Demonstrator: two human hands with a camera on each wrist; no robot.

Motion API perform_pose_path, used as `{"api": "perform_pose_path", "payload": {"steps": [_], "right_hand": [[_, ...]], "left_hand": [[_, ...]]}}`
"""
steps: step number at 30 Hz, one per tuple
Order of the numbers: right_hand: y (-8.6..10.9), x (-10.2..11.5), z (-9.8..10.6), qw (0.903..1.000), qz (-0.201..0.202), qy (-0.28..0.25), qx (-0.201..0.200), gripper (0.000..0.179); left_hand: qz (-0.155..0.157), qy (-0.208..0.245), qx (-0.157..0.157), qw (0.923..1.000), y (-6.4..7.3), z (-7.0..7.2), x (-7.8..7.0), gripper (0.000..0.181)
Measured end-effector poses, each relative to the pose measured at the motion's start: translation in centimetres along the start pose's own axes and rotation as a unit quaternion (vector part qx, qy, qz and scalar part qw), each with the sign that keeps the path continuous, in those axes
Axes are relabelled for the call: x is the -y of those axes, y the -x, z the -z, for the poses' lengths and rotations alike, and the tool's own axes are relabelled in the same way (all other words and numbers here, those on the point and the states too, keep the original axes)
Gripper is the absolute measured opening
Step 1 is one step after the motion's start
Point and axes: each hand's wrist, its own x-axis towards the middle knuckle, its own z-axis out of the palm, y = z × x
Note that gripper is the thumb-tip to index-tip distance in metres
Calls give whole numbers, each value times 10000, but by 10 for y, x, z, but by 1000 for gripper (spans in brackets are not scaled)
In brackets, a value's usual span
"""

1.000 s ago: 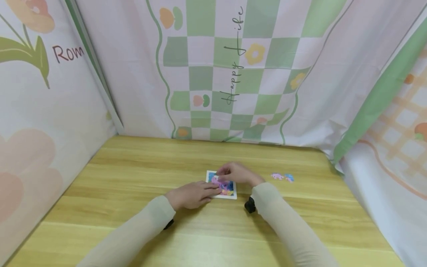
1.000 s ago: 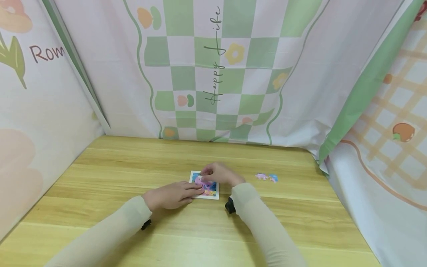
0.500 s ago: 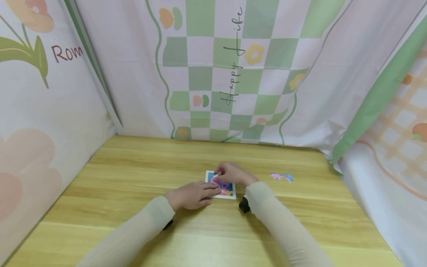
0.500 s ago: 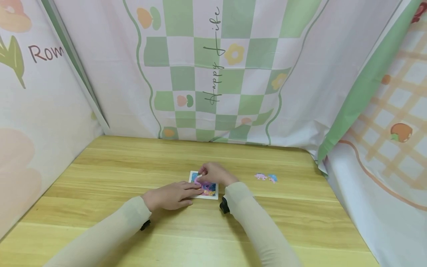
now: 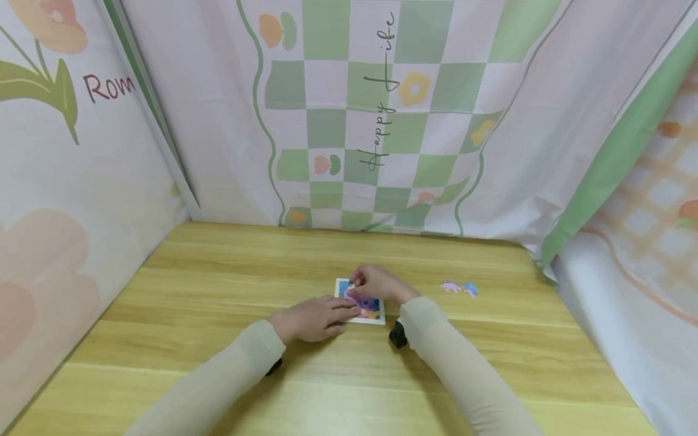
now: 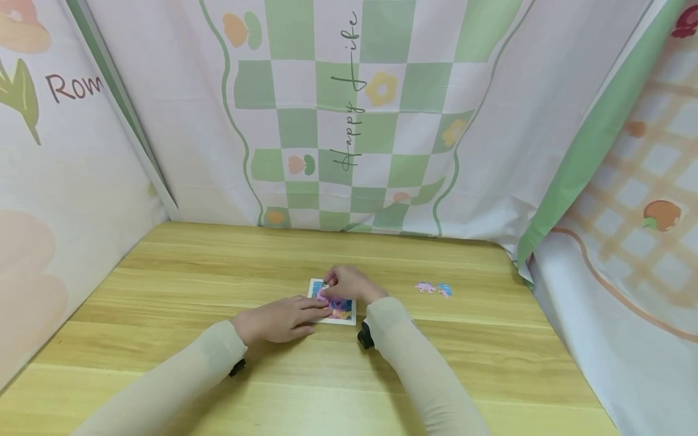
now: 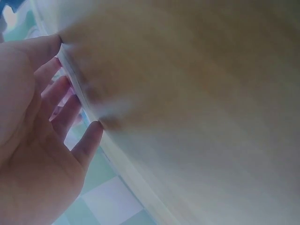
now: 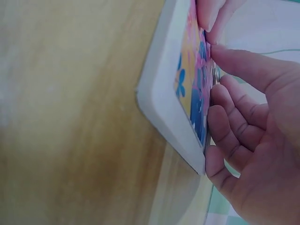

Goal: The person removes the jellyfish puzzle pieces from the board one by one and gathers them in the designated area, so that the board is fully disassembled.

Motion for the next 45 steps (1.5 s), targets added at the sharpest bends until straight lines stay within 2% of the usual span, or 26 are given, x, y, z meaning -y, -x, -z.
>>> {"api": "perform_pose_path", "payload": {"steps": [5,17,29,33,40,45], "right_hand": [[0,1,-1,10000,-38,-39,-41,30],[-2,2,0,9999,106,85,23,28],[-3,6,3,9996,4,280,-9,29],[-3,6,2,9998,57,176,13,28],[-3,3,2,9996,119,-268,-44,18],[-2,-2,5,9989,193,-421,-120,19]], "left_hand": [[124,94,65,9999,0,-1,0,51],[-32,-24,7,10000,1,0,-1,50],[187,140,87,9997,-1,-1,0,51],[187,159,99,9997,-2,-2,0,51],[-29,-148,13,9999,1,-2,1,50],[20,-95,72,9999,1,-1,1,50]]}}
